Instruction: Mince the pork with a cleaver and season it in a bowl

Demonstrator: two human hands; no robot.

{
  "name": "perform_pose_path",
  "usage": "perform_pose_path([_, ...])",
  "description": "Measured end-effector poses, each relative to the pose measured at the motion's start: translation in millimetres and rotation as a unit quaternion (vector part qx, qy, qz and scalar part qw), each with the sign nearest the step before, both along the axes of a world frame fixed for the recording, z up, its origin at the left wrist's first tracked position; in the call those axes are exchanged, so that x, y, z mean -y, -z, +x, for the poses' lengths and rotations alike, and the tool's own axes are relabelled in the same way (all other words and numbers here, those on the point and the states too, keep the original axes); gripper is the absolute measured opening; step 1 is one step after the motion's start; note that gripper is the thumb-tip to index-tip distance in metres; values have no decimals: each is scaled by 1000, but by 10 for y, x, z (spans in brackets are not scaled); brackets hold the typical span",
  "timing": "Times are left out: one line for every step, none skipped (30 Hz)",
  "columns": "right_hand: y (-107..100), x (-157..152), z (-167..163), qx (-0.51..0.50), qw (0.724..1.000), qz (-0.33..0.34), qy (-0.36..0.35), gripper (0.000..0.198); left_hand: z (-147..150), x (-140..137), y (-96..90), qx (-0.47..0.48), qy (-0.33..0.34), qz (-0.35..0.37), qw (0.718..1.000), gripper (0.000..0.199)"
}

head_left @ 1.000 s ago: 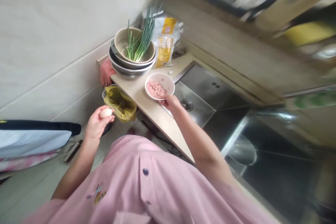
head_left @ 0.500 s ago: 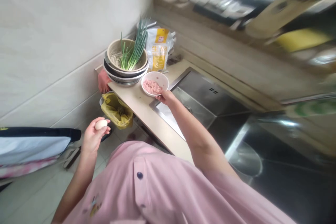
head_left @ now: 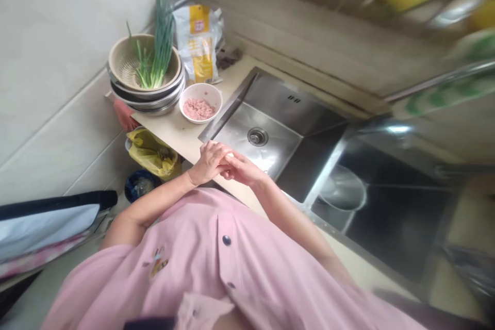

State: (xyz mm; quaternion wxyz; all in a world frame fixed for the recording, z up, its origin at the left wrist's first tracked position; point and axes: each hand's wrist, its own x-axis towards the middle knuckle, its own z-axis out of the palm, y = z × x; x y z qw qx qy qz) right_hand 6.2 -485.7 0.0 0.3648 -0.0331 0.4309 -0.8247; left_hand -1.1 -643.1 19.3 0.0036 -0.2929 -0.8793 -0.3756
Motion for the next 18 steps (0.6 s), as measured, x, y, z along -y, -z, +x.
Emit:
perform_pose_path([34,-65,4,2,1000,-1,19,52,-18,-58,23,0,15,-18,1000,40])
perform_pose_path([70,-146,0,6,999,-2,34,47,-36,-92,44,6,28,-22,999,51])
perform_pose_path([107,-240,-11,9,999,-2,48,43,-52,-102,63,14,33,-13,999,61])
perform_pose_path([147,-341,-28,10,998,1,63,41,-67,-88,79,23,26,9,999,69])
perform_pose_path([189,-445,-51,8,997,12,79,40,-78,-52,95,34,5,38,999,73])
perform_pose_path([238,-545,-80,2,995,35,98,40,-84,3,110,48,-29,70,996,72])
perform_pose_path([293,-635,-113,-7,991,73,116,41,-84,72,126,65,-72,99,990,66])
perform_pose_path([358,-708,-151,-18,984,120,133,42,-78,151,142,84,-118,123,982,59])
perform_pose_path([431,-760,-192,-30,975,170,142,43,-65,232,157,104,-159,142,972,52])
perform_pose_path([511,-791,-231,-41,965,215,142,44,-48,311,171,121,-190,158,961,46])
perform_pose_path([595,-801,-269,-51,957,249,137,46,-27,384,181,135,-213,171,952,41])
perform_pose_path([679,-795,-302,-64,951,272,133,48,-6,446,186,146,-229,185,945,37])
perform_pose_path([761,-776,-329,-80,945,288,131,50,14,498,185,155,-238,198,938,35])
perform_pose_path([835,-752,-350,-98,939,300,134,50,29,539,180,165,-244,210,932,34])
perform_pose_path([899,-725,-366,-116,932,312,139,50,40,572,171,174,-247,219,928,33])
perform_pose_path([950,-699,-376,-133,925,325,145,48,44,600,160,184,-249,227,923,33])
perform_pose_path([988,-677,-382,-147,917,339,148,47,42,624,149,192,-251,235,919,32])
perform_pose_path([1011,-657,-384,-162,911,350,147,46,34,647,140,200,-253,242,915,32])
